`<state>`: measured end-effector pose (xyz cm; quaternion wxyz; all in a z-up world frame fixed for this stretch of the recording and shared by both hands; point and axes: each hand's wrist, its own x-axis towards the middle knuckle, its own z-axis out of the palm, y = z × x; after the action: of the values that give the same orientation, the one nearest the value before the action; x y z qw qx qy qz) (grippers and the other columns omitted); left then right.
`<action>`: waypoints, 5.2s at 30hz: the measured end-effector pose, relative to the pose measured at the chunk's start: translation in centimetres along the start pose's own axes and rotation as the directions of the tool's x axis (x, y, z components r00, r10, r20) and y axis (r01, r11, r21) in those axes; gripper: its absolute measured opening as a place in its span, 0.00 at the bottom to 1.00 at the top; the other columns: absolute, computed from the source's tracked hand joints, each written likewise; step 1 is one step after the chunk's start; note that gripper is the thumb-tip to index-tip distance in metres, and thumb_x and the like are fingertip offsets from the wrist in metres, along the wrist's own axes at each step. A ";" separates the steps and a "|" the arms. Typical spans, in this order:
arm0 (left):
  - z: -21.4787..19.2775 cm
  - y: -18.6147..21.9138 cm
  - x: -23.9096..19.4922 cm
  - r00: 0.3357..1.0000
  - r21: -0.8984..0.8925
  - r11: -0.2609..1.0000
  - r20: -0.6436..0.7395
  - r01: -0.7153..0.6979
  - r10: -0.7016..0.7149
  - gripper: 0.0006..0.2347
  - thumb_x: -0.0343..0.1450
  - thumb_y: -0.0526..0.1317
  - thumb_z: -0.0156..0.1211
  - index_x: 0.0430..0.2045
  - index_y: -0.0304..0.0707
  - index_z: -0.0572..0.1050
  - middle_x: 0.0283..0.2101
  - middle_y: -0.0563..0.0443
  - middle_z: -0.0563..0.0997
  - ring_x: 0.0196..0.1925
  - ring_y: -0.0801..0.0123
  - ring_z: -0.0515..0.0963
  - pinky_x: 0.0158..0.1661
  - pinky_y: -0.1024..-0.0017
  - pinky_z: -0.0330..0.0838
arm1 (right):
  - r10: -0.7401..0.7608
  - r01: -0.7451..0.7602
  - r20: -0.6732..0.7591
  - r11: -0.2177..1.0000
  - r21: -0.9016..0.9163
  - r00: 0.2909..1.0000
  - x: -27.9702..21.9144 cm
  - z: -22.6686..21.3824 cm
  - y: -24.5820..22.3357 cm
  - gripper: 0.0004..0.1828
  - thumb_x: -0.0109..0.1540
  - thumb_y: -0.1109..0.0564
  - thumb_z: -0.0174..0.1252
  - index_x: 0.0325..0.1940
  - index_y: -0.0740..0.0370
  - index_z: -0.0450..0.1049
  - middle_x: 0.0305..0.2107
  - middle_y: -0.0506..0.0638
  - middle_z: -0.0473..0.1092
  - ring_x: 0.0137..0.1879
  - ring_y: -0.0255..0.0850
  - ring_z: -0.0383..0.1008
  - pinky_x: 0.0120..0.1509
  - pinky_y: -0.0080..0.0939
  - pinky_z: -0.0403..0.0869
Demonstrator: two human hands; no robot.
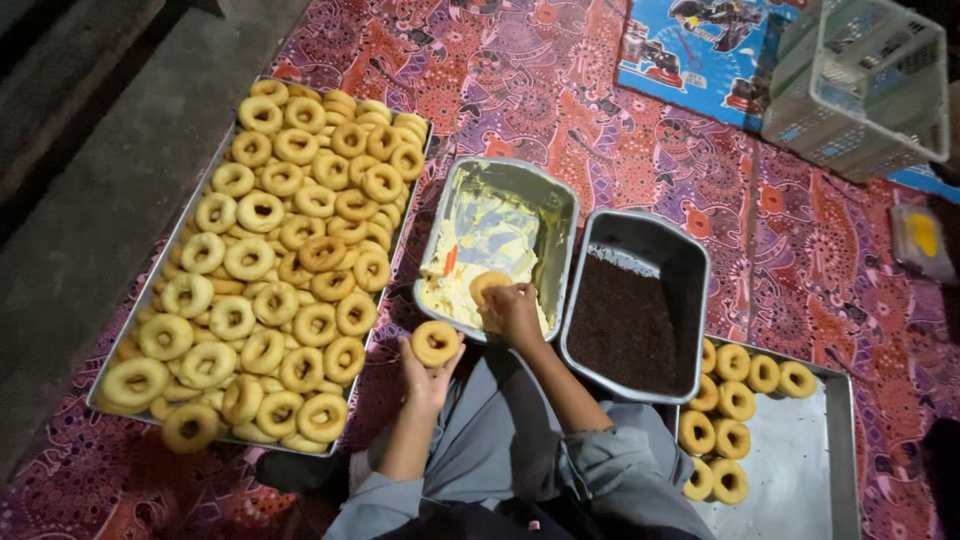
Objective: The person sits on a patterned floor mat and fills ring-shaped pastries with a white cream using a small spatula. They then dip the filled pastries into a tray of dark crumbs and place them on a metal tray.
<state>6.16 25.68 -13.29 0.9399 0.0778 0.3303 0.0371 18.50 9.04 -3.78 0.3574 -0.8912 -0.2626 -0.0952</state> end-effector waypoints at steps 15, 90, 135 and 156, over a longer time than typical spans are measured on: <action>2.9 2.7 -1.8 0.997 0.012 0.999 0.054 0.053 -0.054 0.25 0.75 0.52 0.41 0.60 0.30 0.65 0.61 0.36 0.73 0.62 0.38 0.73 0.60 0.41 0.67 | 0.206 -0.235 0.171 0.957 0.171 0.964 0.6 0.9 -1.1 0.15 0.53 0.58 0.68 0.44 0.55 0.83 0.30 0.49 0.79 0.39 0.44 0.74 0.58 0.43 0.66; 7.4 -0.8 -9.7 0.897 0.174 0.956 0.419 -0.235 0.144 0.19 0.80 0.46 0.41 0.57 0.30 0.70 0.57 0.43 0.75 0.59 0.61 0.74 0.61 0.61 0.66 | -0.161 0.166 -0.088 0.985 0.051 0.983 -5.7 -12.0 -15.4 0.28 0.48 0.71 0.63 0.52 0.61 0.79 0.42 0.56 0.75 0.53 0.54 0.71 0.57 0.50 0.72; 7.2 -16.4 -3.6 0.932 0.647 0.761 0.248 0.043 -0.263 0.13 0.77 0.42 0.55 0.52 0.34 0.75 0.45 0.52 0.80 0.40 0.75 0.77 0.35 0.77 0.68 | 0.337 -0.411 -0.383 0.902 -0.130 0.860 -11.1 -15.2 11.3 0.10 0.56 0.61 0.65 0.42 0.61 0.82 0.33 0.57 0.75 0.43 0.54 0.73 0.49 0.51 0.73; 11.2 -26.7 4.9 0.867 0.518 0.804 0.211 0.293 -0.451 0.14 0.78 0.41 0.44 0.52 0.33 0.72 0.52 0.42 0.79 0.53 0.57 0.81 0.56 0.58 0.76 | 0.388 -0.372 -0.567 0.916 0.151 0.727 -11.2 -19.0 8.3 0.07 0.59 0.63 0.62 0.41 0.62 0.82 0.33 0.51 0.76 0.41 0.41 0.75 0.47 0.40 0.75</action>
<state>17.51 -1.42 -12.28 0.9221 0.2404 0.1789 -0.2448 13.85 -13.59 1.15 0.4442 -0.8477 0.0471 -0.2861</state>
